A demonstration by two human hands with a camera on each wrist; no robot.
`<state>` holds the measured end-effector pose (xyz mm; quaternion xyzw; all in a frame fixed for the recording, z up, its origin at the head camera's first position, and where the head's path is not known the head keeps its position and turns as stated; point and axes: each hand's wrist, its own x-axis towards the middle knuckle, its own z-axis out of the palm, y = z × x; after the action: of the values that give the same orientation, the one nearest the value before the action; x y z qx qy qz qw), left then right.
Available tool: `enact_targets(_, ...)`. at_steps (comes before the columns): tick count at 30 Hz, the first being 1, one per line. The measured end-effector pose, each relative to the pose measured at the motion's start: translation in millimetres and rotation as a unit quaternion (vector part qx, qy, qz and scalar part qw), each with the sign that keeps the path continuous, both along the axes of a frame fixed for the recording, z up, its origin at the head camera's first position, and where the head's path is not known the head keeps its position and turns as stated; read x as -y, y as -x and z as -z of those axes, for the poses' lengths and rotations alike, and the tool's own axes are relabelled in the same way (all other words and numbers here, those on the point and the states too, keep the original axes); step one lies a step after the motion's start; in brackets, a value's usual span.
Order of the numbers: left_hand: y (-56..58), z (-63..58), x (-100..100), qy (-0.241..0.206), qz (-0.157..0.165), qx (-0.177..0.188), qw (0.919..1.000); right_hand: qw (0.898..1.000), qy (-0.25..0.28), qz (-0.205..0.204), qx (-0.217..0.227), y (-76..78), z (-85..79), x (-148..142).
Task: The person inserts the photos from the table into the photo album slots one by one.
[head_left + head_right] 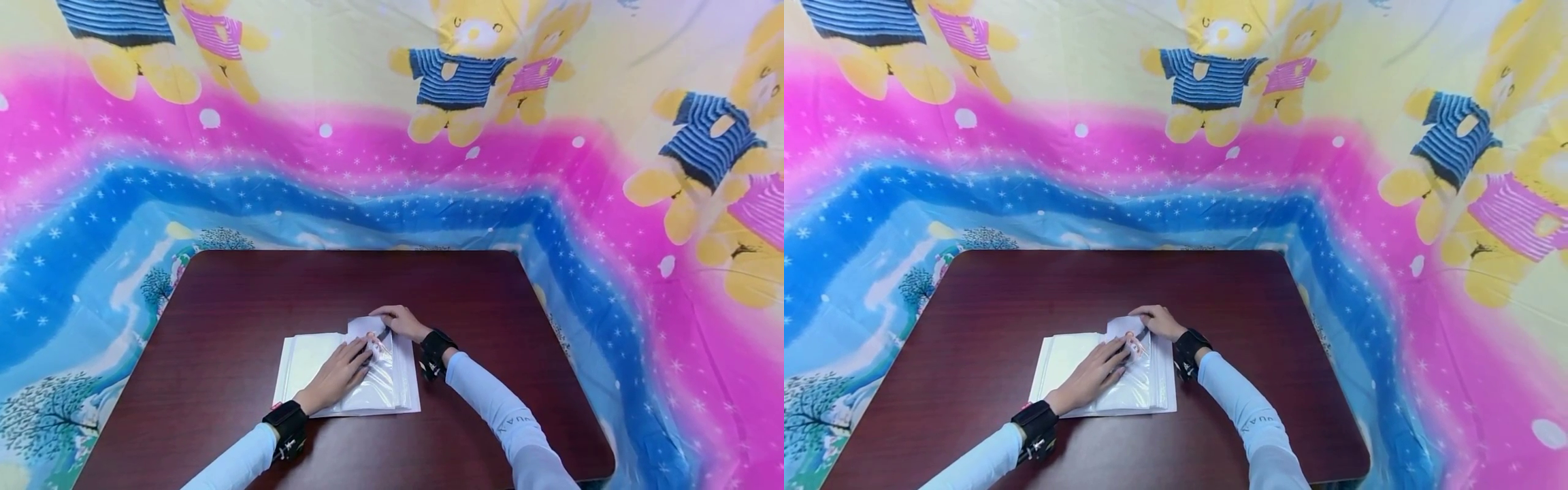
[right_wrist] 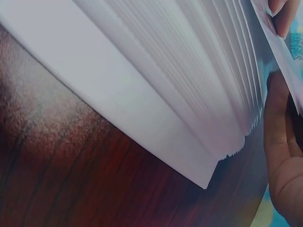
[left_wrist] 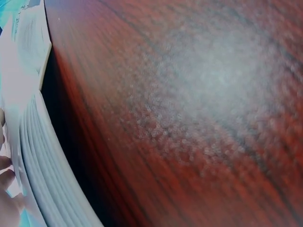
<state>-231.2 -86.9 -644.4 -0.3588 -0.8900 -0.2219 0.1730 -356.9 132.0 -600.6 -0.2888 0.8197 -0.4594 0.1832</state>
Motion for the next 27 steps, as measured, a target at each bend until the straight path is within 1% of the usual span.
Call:
enact_targets(4,-0.1,-0.8,-1,0.000,-0.007,-0.006,1.0000,1.000,-0.014,-0.003,0.020,-0.7,-1.2,1)
enact_targets(9,0.1,-1.0,-3,-0.008,-0.010,-0.012,0.9998,0.999,-0.032,0.004,0.026,-3.2,-2.5,3)
enact_targets(13,0.2,0.2,-4,-0.009,-0.013,-0.017,0.9997,0.999,-0.041,-0.005,0.030,-6.1,-2.7,3)
enact_targets(16,0.0,1.5,-4,-0.010,-0.014,-0.019,0.9997,0.999,-0.041,-0.009,0.024,-7.7,-1.9,3)
enact_targets(19,-0.2,2.5,-4,-0.009,-0.015,-0.022,0.9996,0.999,-0.046,-0.010,0.000,-8.5,-0.3,4)
enact_targets(23,-0.5,3.0,-4,-0.015,-0.016,-0.021,0.9996,0.997,-0.060,-0.009,-0.055,-10.6,2.9,3)
enact_targets(27,-2.9,2.3,0,-0.025,-0.028,-0.022,0.9990,0.994,-0.053,-0.006,-0.099,-19.3,4.3,1)
